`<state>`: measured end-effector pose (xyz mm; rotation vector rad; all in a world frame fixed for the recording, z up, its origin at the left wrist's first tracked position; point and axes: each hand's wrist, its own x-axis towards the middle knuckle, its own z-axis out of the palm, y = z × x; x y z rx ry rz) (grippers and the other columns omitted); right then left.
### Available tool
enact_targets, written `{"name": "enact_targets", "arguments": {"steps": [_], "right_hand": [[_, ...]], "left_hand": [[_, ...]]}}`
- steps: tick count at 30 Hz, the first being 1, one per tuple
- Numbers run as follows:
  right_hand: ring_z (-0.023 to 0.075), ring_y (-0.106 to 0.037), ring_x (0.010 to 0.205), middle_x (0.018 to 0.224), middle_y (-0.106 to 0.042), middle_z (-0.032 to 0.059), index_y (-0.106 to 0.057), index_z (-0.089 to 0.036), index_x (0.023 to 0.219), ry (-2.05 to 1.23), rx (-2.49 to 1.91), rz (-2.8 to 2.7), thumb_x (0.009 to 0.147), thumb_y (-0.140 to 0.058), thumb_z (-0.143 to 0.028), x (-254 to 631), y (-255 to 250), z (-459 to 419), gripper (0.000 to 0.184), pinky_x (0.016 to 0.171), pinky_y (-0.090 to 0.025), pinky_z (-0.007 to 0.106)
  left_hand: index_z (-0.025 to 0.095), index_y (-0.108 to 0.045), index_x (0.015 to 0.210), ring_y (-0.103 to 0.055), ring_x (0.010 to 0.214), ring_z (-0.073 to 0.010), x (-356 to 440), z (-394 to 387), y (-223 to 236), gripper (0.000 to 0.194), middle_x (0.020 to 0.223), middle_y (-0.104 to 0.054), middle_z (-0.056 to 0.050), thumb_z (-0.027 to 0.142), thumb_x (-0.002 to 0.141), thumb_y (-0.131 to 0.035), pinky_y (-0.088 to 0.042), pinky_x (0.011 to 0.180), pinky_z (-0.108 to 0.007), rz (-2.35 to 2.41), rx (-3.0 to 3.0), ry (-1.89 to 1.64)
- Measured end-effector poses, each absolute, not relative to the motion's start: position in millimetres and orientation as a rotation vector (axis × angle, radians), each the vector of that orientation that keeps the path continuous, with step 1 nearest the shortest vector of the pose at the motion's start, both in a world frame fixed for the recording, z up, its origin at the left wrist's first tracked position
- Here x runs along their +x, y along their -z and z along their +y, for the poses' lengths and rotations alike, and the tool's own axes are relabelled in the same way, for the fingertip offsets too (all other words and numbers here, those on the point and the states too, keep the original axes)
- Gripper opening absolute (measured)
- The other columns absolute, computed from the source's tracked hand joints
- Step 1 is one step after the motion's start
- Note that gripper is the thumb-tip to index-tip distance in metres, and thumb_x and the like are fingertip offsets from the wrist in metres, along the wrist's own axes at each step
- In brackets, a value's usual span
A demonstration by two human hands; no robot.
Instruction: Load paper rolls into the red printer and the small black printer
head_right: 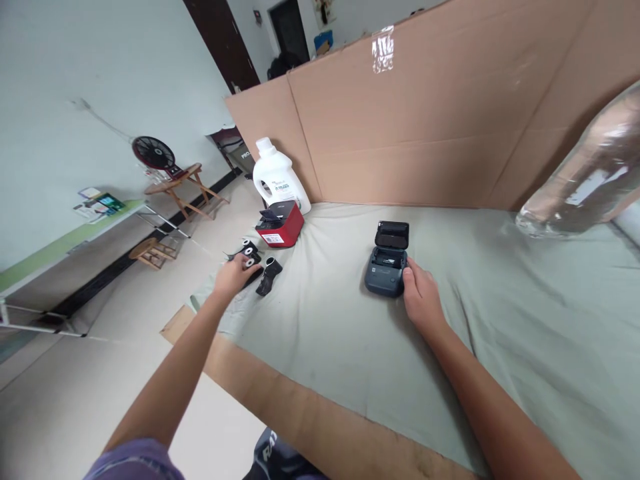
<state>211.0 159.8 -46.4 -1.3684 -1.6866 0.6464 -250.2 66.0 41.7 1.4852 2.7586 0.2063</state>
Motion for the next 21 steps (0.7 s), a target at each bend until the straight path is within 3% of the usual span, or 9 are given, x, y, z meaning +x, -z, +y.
{"name": "enact_targets", "arguments": {"steps": [4, 8, 10, 14, 17, 21], "right_hand": [[0.0362, -0.059, 0.125, 0.133, -0.067, 0.0198, -0.061, -0.012, 0.140, -0.649, -1.368, -1.676, 0.100, -0.026, -0.063, 210.5, 43.8, 158.4, 0.073, 0.108, -0.044, 0.054], [0.0357, -0.060, 0.124, 0.131, -0.068, 0.0187, -0.062, -0.013, 0.138, -0.650, -1.367, -1.670, 0.100, -0.026, -0.063, 210.8, 43.0, 157.6, 0.072, 0.107, -0.045, 0.054], [0.0353, -0.060, 0.124, 0.131, -0.068, 0.0183, -0.062, -0.014, 0.138, -0.648, -1.364, -1.670, 0.101, -0.027, -0.062, 211.2, 43.8, 158.1, 0.070, 0.107, -0.044, 0.054], [0.0350, -0.060, 0.125, 0.132, -0.067, 0.0190, -0.061, -0.013, 0.139, -0.643, -1.368, -1.674, 0.100, -0.028, -0.062, 211.9, 44.5, 158.9, 0.070, 0.108, -0.043, 0.054], [0.0349, -0.060, 0.125, 0.133, -0.067, 0.0198, -0.061, -0.012, 0.139, -0.649, -1.382, -1.670, 0.101, -0.029, -0.060, 212.2, 42.6, 157.8, 0.070, 0.109, -0.043, 0.054], [0.0341, -0.060, 0.125, 0.132, -0.067, 0.0181, -0.062, -0.015, 0.138, -0.650, -1.376, -1.671, 0.101, -0.030, -0.058, 212.1, 39.5, 156.1, 0.065, 0.108, -0.044, 0.054]], "left_hand": [[0.021, -0.062, 0.112, -0.071, 0.098, -0.0328, -237.4, 68.5, -18.3, 0.043, 0.097, -0.076, -0.011, 0.058, 0.090, -0.059, -0.049, 0.084, -0.038, 2.856, 1.453, -0.263], [0.022, -0.067, 0.092, -0.069, 0.102, -0.0336, -253.7, 70.0, -34.4, 0.048, 0.093, -0.075, -0.012, 0.065, 0.095, -0.046, -0.045, 0.096, -0.045, 2.926, 1.494, -0.381], [0.020, -0.069, 0.097, -0.067, 0.105, -0.0323, -273.0, 79.1, -48.1, 0.047, 0.102, -0.075, -0.012, 0.058, 0.099, -0.041, -0.045, 0.096, -0.045, 2.941, 1.448, -0.498], [0.015, -0.068, 0.112, -0.066, 0.105, -0.0312, -315.7, 116.8, -67.1, 0.035, 0.105, -0.074, -0.012, 0.041, 0.091, -0.062, -0.043, 0.099, -0.051, 2.803, 1.461, -0.436], [0.015, -0.069, 0.096, -0.068, 0.093, -0.0280, -336.7, 144.2, -69.9, 0.026, 0.088, -0.073, -0.008, 0.034, 0.079, -0.074, -0.048, 0.092, -0.048, 2.666, 1.493, -0.353], [0.016, -0.064, 0.079, -0.067, 0.084, -0.0237, -344.3, 157.4, -62.7, 0.021, 0.078, -0.068, -0.005, 0.031, 0.074, -0.076, -0.051, 0.088, -0.045, 2.599, 1.502, -0.298]]}}
